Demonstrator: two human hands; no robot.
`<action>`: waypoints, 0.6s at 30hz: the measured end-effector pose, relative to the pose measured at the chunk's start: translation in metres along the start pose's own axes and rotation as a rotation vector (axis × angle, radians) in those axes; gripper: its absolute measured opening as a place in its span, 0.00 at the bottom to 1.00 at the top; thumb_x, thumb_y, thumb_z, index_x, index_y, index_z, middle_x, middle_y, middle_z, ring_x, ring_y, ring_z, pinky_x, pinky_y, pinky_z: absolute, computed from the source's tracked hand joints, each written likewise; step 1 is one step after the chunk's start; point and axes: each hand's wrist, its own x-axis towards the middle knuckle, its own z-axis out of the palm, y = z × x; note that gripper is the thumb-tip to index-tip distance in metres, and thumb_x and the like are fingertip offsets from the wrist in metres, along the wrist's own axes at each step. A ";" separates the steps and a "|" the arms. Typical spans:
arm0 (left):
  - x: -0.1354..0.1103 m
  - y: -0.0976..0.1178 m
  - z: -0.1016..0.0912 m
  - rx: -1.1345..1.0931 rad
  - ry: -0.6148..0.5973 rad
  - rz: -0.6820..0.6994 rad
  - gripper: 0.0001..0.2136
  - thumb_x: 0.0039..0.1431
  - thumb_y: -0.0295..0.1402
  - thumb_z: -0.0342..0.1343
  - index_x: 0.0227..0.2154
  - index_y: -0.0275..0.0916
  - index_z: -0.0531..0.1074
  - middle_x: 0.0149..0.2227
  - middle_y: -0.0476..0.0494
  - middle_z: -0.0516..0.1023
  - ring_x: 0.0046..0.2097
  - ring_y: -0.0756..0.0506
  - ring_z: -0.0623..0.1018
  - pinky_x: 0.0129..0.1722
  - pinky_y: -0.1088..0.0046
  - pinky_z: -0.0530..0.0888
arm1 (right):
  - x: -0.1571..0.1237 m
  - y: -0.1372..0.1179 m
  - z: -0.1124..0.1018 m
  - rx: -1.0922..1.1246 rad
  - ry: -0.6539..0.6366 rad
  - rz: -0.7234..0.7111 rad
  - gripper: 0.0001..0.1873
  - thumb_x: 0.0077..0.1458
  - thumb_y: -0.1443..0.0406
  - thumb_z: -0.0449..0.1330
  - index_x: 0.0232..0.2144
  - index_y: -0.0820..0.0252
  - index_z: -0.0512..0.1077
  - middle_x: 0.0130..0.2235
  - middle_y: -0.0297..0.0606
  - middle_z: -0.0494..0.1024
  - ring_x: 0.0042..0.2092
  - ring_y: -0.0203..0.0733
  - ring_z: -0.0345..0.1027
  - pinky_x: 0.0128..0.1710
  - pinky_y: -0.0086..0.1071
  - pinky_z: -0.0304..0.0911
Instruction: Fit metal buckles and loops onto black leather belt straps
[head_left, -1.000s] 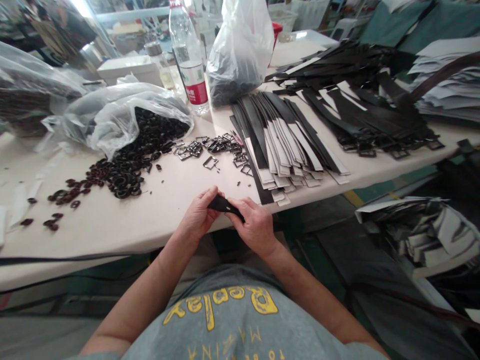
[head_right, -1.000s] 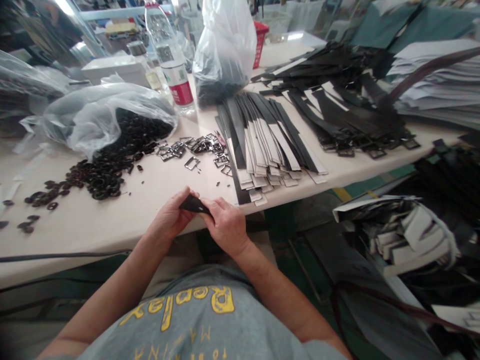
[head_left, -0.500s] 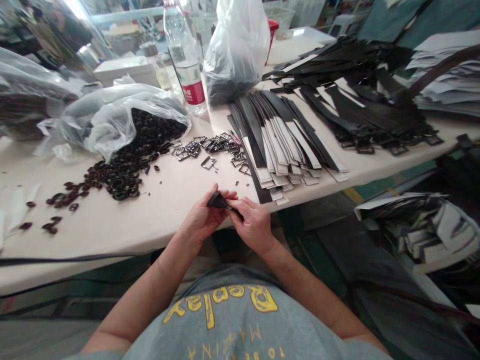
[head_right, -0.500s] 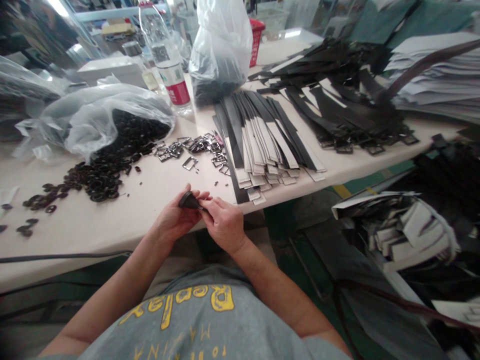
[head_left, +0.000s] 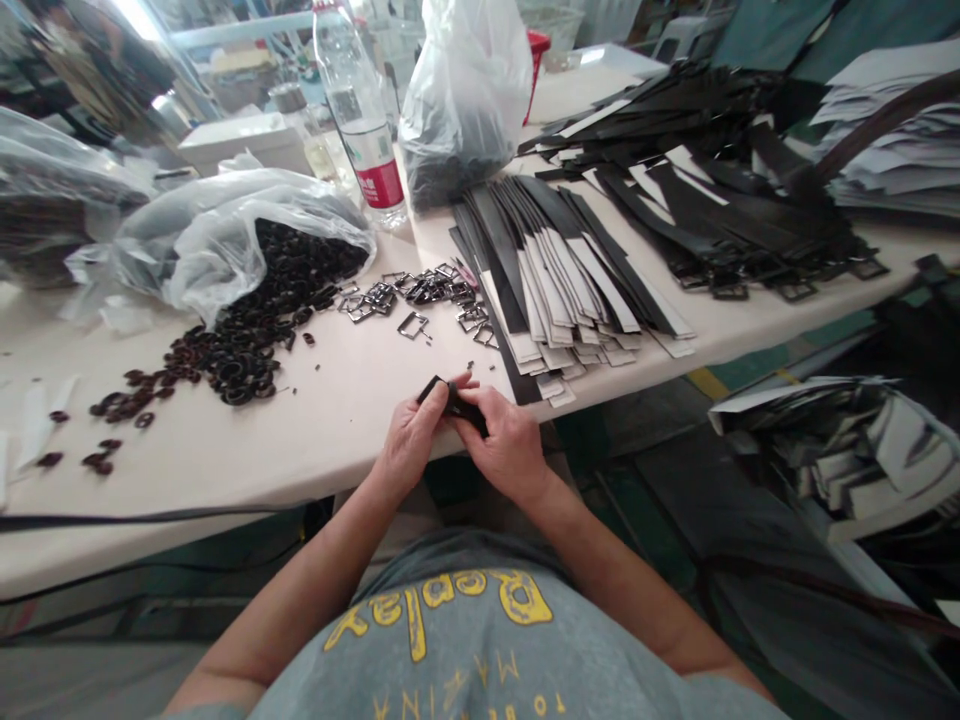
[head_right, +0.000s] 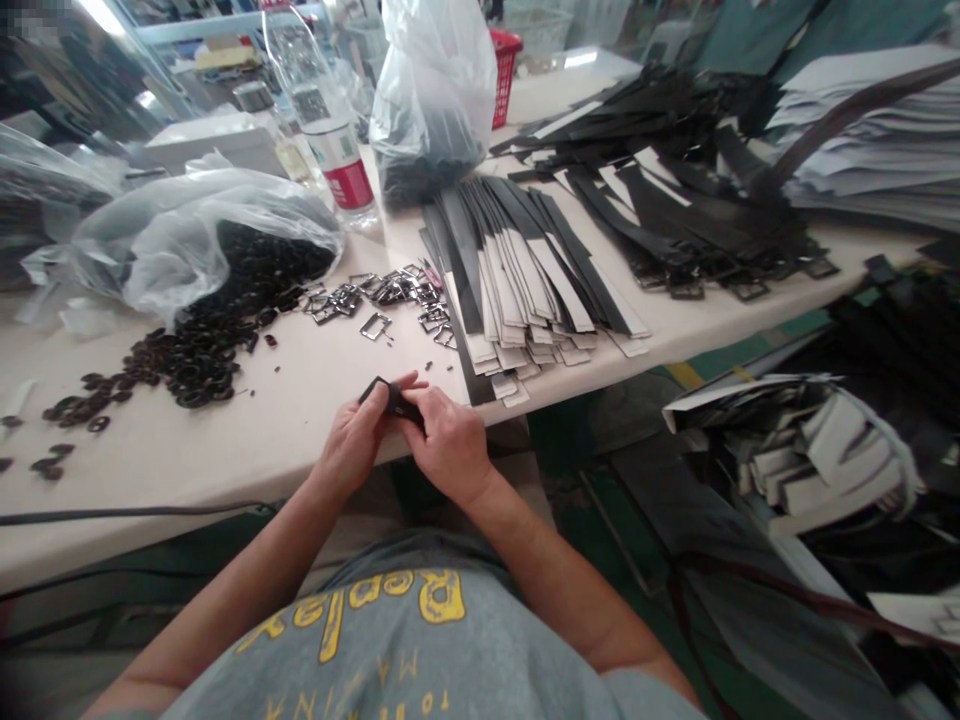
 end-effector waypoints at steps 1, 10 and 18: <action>0.003 0.004 -0.004 0.021 0.023 0.031 0.24 0.59 0.52 0.59 0.46 0.37 0.81 0.48 0.39 0.83 0.55 0.39 0.78 0.59 0.66 0.69 | 0.000 0.000 -0.004 0.021 -0.052 0.061 0.11 0.61 0.65 0.62 0.46 0.58 0.73 0.43 0.41 0.81 0.44 0.49 0.76 0.42 0.35 0.69; 0.001 0.009 -0.007 0.160 -0.094 -0.028 0.21 0.55 0.49 0.64 0.43 0.38 0.83 0.44 0.41 0.84 0.49 0.38 0.80 0.50 0.67 0.74 | -0.001 0.003 -0.020 0.322 -0.264 0.271 0.08 0.63 0.62 0.58 0.33 0.57 0.74 0.26 0.31 0.77 0.29 0.41 0.71 0.29 0.28 0.62; 0.006 0.019 -0.019 0.257 0.134 0.080 0.14 0.47 0.43 0.68 0.25 0.36 0.79 0.22 0.49 0.77 0.26 0.50 0.73 0.29 0.75 0.70 | 0.004 0.008 -0.037 0.242 -0.282 0.251 0.12 0.62 0.57 0.59 0.41 0.58 0.75 0.35 0.37 0.79 0.37 0.46 0.74 0.35 0.31 0.64</action>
